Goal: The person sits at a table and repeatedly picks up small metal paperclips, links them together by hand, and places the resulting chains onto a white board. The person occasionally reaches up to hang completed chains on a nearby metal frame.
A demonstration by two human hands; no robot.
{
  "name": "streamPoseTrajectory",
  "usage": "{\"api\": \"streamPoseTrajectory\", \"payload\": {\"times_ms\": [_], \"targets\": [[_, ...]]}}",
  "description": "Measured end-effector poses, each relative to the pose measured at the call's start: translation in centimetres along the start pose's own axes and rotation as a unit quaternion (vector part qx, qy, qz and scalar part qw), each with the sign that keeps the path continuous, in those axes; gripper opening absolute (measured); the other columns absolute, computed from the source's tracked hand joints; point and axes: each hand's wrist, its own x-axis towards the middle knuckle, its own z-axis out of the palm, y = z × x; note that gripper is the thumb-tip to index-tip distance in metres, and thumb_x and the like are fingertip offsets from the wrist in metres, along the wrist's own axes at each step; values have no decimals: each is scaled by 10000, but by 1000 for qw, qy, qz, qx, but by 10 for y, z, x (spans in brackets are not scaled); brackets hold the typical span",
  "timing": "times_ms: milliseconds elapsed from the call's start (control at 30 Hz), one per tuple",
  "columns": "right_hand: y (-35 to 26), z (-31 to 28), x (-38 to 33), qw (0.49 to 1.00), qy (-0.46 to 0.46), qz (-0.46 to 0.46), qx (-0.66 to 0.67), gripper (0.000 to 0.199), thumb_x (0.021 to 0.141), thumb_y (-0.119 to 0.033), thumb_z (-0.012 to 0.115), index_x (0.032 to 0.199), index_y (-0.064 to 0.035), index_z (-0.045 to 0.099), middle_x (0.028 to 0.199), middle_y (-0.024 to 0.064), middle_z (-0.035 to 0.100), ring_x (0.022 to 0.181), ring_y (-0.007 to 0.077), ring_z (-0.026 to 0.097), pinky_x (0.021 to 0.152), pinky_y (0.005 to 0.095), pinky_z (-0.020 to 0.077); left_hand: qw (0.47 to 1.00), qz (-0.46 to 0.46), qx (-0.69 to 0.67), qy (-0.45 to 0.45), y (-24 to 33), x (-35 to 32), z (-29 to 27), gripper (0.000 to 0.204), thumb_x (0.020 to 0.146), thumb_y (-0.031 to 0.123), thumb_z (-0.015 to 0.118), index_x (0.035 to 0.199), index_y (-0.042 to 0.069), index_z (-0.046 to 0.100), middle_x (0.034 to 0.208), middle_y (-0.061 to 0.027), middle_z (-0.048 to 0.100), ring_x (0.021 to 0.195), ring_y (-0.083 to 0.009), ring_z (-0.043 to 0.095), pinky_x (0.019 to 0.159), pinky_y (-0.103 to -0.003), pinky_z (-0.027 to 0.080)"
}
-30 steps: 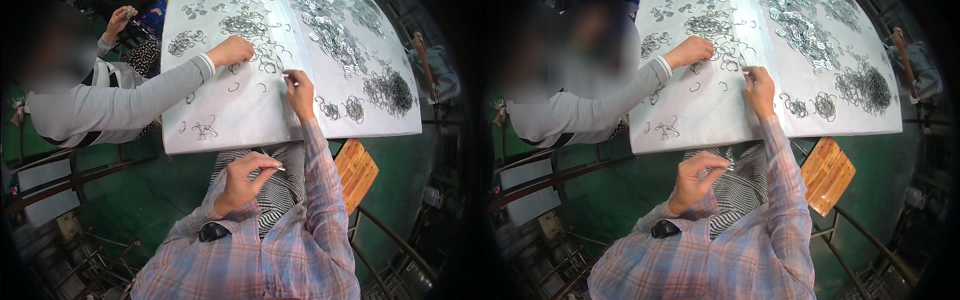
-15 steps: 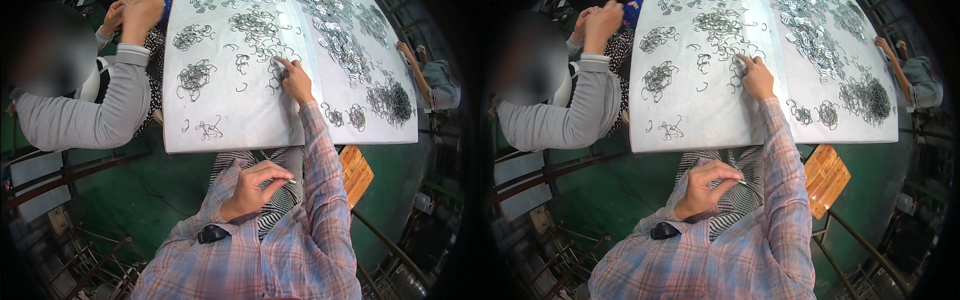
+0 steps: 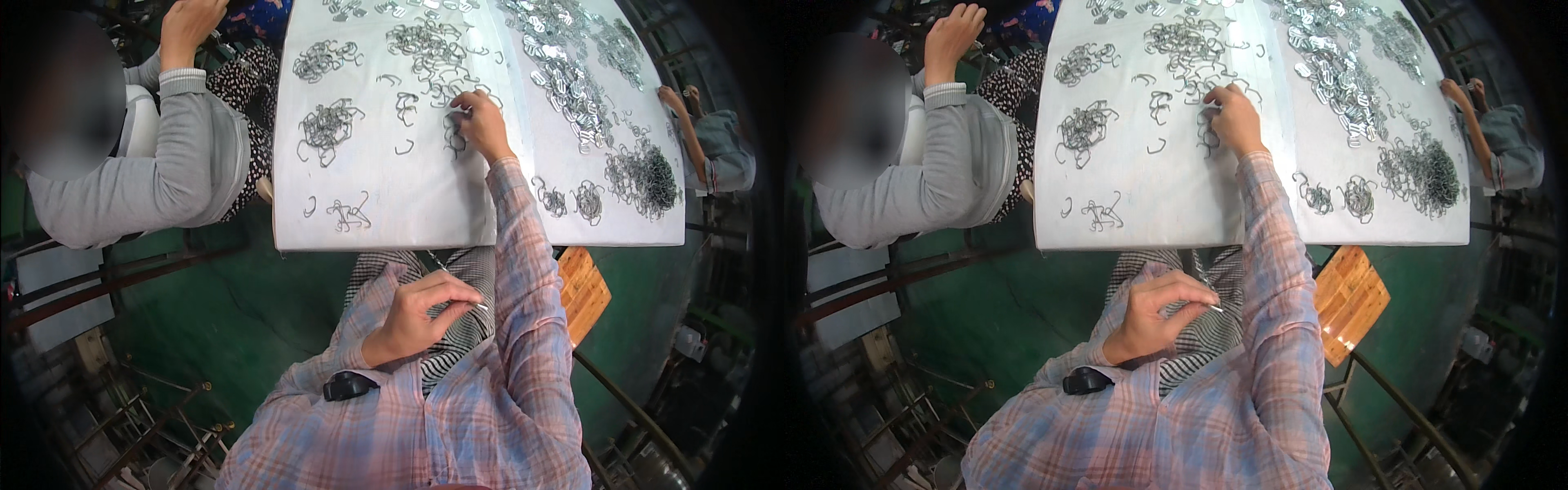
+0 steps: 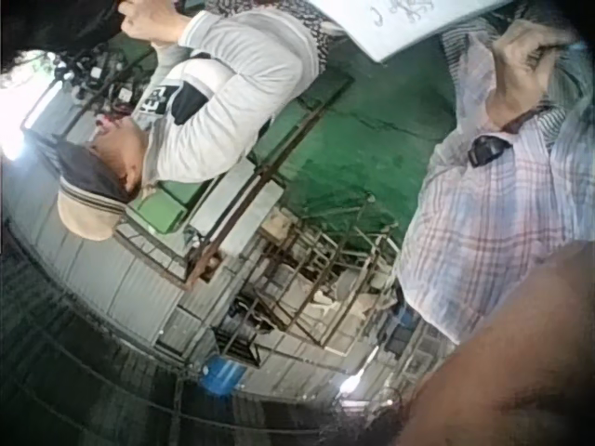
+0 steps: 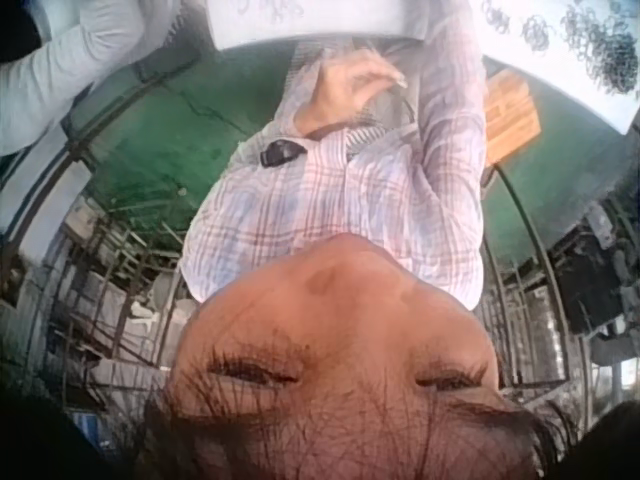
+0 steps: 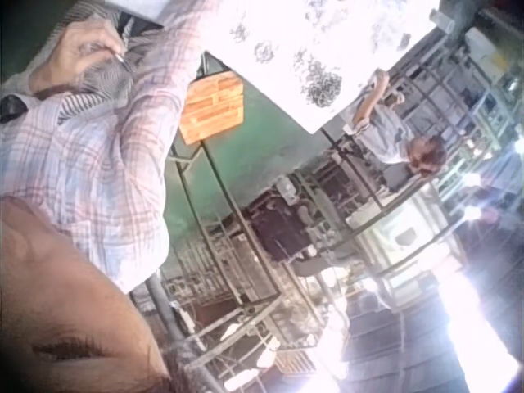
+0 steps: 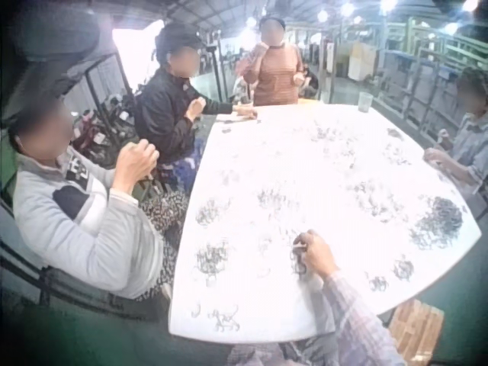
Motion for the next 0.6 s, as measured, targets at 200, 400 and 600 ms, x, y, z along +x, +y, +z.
{"api": "streamPoseTrajectory", "payload": {"times_ms": [200,400,600], "targets": [[22,17,30,958,-215,-67,-179,131,798,-113,633,903,-109,712,961,157,667,949,348,648,792,444,521,999,4,43,-11,2,-2,0,204,764,-79,719,942,20,726,933,-108,725,866,-230,704,753,-309,549],[-1,-8,11,978,-119,-113,-131,113,791,-106,616,850,-98,712,921,128,672,894,336,660,753,438,528,999,-12,35,7,8,-1,0,191,775,-65,730,947,18,725,934,-104,726,846,-200,704,756,-289,550],[-4,-34,-8,986,-46,-45,-155,119,791,-158,656,835,-62,713,871,135,681,837,330,666,723,426,523,999,-7,42,-4,12,-3,-3,184,810,-64,712,980,8,717,945,-110,716,853,-193,706,739,-283,562]]}}
